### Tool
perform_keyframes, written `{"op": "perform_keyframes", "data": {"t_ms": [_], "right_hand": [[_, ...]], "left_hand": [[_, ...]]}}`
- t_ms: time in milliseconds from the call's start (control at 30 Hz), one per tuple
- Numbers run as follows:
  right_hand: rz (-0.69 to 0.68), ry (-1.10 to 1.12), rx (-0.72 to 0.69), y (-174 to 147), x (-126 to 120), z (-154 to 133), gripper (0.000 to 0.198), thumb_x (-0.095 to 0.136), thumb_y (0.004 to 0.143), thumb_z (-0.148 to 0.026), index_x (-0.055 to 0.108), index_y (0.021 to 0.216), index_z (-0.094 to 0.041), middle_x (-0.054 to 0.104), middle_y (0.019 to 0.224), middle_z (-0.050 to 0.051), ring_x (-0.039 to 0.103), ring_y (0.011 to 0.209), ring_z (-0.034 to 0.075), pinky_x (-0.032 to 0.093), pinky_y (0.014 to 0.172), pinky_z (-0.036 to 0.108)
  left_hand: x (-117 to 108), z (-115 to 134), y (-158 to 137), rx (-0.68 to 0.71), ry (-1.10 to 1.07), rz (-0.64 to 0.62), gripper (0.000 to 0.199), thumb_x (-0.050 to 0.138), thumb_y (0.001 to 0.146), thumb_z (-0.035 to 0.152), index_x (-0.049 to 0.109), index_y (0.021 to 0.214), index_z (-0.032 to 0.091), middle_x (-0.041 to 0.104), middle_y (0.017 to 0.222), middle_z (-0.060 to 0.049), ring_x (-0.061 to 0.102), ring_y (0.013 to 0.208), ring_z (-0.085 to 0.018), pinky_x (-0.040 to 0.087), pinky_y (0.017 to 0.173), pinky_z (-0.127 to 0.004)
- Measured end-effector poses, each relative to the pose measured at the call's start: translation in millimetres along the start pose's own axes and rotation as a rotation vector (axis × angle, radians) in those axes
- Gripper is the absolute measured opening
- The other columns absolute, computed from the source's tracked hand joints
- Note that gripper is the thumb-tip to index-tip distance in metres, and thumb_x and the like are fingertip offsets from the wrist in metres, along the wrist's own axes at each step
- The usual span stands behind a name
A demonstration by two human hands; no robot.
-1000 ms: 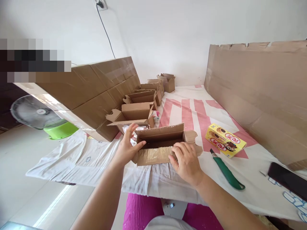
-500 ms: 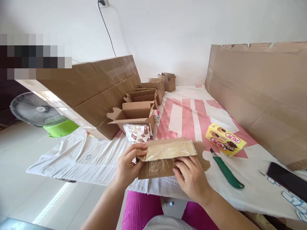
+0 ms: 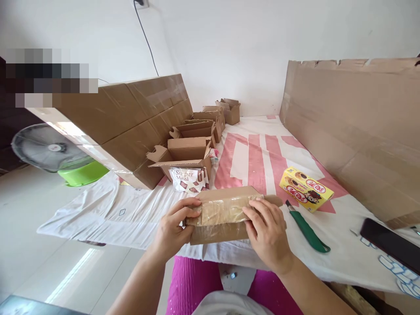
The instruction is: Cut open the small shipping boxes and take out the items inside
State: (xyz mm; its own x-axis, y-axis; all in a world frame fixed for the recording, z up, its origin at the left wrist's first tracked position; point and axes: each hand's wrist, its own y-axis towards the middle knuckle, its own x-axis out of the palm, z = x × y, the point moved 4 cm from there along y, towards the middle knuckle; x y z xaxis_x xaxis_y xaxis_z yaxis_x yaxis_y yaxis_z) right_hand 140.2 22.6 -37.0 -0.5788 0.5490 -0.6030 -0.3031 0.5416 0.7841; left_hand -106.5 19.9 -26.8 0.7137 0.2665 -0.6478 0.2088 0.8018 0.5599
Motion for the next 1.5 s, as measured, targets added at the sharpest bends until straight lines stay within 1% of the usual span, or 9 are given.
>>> {"op": "perform_keyframes", "data": {"t_ms": [233,533,600,667,767,900,1000,1300,1500], "right_hand": [[0.001,0.014,-0.007,-6,2,3,0.030,0.057,0.084,-0.004,0.060,0.109,-0.020,0.065,0.110,0.010,0.059,0.108,0.028,0.049,0.090,0.048],[0.026,0.051,0.020,-5,-1,1,0.022,0.065,0.082,-0.014,0.061,0.102,-0.021,0.066,0.108,0.009,0.061,0.105,0.028,0.049,0.091,0.047],[0.041,0.044,0.034,-3,-2,-2,0.019,0.068,0.082,-0.019,0.061,0.100,-0.021,0.068,0.105,0.009,0.062,0.105,0.028,0.045,0.096,0.051],[0.059,0.034,0.046,-2,-3,-7,0.016,0.069,0.083,-0.023,0.063,0.098,-0.022,0.069,0.103,0.008,0.062,0.106,0.028,0.038,0.104,0.056],[0.022,0.040,0.000,0,-1,-16,0.013,0.068,0.084,-0.022,0.065,0.097,-0.023,0.071,0.101,0.005,0.062,0.109,0.026,0.031,0.111,0.056],[-0.059,0.057,-0.139,5,5,-25,0.019,0.065,0.085,-0.011,0.068,0.099,-0.022,0.070,0.103,0.005,0.059,0.111,0.023,0.040,0.108,0.046],[-0.091,0.068,-0.185,10,8,-27,0.025,0.061,0.085,-0.006,0.070,0.100,-0.023,0.068,0.102,0.006,0.058,0.110,0.022,0.044,0.103,0.043],[-0.153,0.077,-0.196,19,12,-31,0.030,0.054,0.089,-0.007,0.071,0.106,-0.024,0.063,0.099,0.008,0.056,0.106,0.023,0.050,0.094,0.042],[-0.188,0.063,-0.175,18,16,-31,0.035,0.060,0.087,-0.012,0.067,0.118,-0.026,0.062,0.100,0.008,0.056,0.103,0.025,0.050,0.091,0.044]], "left_hand": [[0,2,-4,-0.048,0.020,-0.030,0.032,0.043,0.062,-0.005,0.051,0.077,0.021,0.063,0.112,-0.006,0.063,0.109,-0.021,0.053,0.084,-0.033],[1,3,-5,-0.058,0.028,-0.041,0.030,0.043,0.063,-0.006,0.050,0.075,0.021,0.062,0.113,-0.007,0.063,0.110,-0.022,0.053,0.084,-0.034],[2,4,-5,-0.057,0.021,-0.033,0.031,0.043,0.063,-0.006,0.050,0.075,0.021,0.063,0.112,-0.007,0.063,0.109,-0.022,0.053,0.084,-0.034],[2,5,-5,-0.052,0.015,-0.031,0.031,0.042,0.062,-0.006,0.050,0.075,0.021,0.063,0.112,-0.008,0.063,0.109,-0.022,0.053,0.083,-0.034],[3,7,-5,-0.036,0.011,-0.039,0.031,0.042,0.062,-0.006,0.049,0.076,0.021,0.062,0.112,-0.008,0.063,0.109,-0.023,0.054,0.082,-0.034],[5,8,-4,-0.021,0.015,-0.044,0.032,0.043,0.062,-0.006,0.049,0.076,0.021,0.062,0.112,-0.007,0.062,0.111,-0.022,0.054,0.084,-0.034],[5,9,-3,-0.020,0.024,-0.048,0.031,0.043,0.062,-0.006,0.049,0.076,0.021,0.062,0.112,-0.007,0.063,0.110,-0.022,0.054,0.083,-0.034],[4,10,1,-0.014,0.041,-0.043,0.031,0.044,0.061,-0.004,0.051,0.075,0.022,0.064,0.111,-0.007,0.064,0.109,-0.023,0.055,0.084,-0.035],[4,9,1,-0.017,0.059,-0.031,0.029,0.045,0.062,-0.003,0.051,0.076,0.022,0.063,0.111,-0.007,0.065,0.106,-0.022,0.054,0.081,-0.032]]}}
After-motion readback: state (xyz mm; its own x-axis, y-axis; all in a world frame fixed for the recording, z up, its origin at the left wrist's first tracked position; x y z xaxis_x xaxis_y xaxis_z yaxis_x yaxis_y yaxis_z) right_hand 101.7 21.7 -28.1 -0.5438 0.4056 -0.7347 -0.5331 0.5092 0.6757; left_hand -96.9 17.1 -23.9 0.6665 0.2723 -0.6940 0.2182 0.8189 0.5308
